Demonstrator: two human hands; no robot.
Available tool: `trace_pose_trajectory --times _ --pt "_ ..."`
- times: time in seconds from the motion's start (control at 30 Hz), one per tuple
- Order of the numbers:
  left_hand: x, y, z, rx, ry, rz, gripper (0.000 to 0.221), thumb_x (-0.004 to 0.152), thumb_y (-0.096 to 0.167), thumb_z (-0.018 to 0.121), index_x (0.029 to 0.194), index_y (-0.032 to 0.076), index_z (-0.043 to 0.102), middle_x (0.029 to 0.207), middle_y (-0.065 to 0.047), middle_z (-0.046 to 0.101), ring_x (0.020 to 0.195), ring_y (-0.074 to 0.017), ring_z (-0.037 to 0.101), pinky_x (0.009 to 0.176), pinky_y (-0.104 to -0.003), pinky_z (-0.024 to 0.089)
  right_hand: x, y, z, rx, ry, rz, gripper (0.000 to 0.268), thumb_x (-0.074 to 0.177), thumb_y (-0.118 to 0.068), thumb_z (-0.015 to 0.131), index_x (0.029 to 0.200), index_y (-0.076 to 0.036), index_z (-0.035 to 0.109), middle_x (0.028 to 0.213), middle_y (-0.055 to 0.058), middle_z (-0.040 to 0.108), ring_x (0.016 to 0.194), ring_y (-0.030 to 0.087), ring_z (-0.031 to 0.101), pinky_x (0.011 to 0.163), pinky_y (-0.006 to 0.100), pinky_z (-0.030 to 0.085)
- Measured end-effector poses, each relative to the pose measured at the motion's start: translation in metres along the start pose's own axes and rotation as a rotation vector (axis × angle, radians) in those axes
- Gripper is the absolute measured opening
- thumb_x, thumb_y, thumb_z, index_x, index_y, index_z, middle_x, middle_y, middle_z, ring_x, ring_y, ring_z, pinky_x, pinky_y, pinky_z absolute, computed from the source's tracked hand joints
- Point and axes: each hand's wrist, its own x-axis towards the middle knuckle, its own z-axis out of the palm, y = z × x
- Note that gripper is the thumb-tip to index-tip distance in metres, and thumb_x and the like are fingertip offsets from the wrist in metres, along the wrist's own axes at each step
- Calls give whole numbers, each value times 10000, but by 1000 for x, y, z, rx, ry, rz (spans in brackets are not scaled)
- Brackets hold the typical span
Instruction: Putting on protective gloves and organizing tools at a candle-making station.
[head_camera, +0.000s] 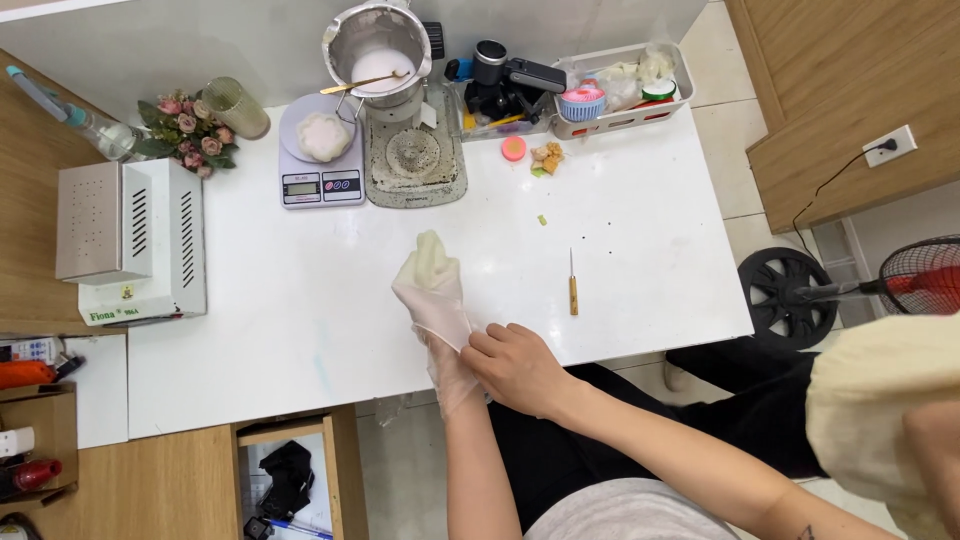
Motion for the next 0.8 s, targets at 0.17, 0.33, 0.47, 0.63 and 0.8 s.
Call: trace_pose_trajectory --times 0.17,0.33,0.47,0.63,0.8 --pt "6 44 36 186 170 -124 856 1016 714 353 1512 20 414 1416 -116 520 1236 -204 482 1058 -331 397 14 11 -2 -70 51 6 171 813 -126 745 845 -96 579 816 20 572 735 210 583 585 362 445" --pt "10 37 23 145 105 -165 633 1064 519 332 1516 79 386 1431 -104 493 1200 -175 491 1009 -290 426 13 15 -4 -34 63 36 144 852 -146 723 854 -102 586 795 17 564 725 197 574 599 358 445" --pt "-32 108 56 132 -215 35 396 1050 151 561 1363 -89 517 1349 -230 587 976 -253 491 782 -359 456 10 8 -20 636 -97 613 324 982 -373 666 866 -87 568 761 -1 532 647 124 507 591 279 432" --pt "-66 116 61 0 -183 42 378 962 124 634 1303 -16 553 1257 -165 632 1000 -230 629 813 -336 575 -12 53 -6 1485 -35 809 474 979 -542 526 1109 -97 626 825 -35 513 708 82 451 635 241 418" --pt "-85 108 65 171 -139 85 381 956 147 661 1302 17 564 1217 -145 649 1067 -247 674 923 -349 600 -1 73 -6 1617 90 749 414 1059 -449 609 1139 -43 622 918 -35 579 763 66 468 703 244 431"
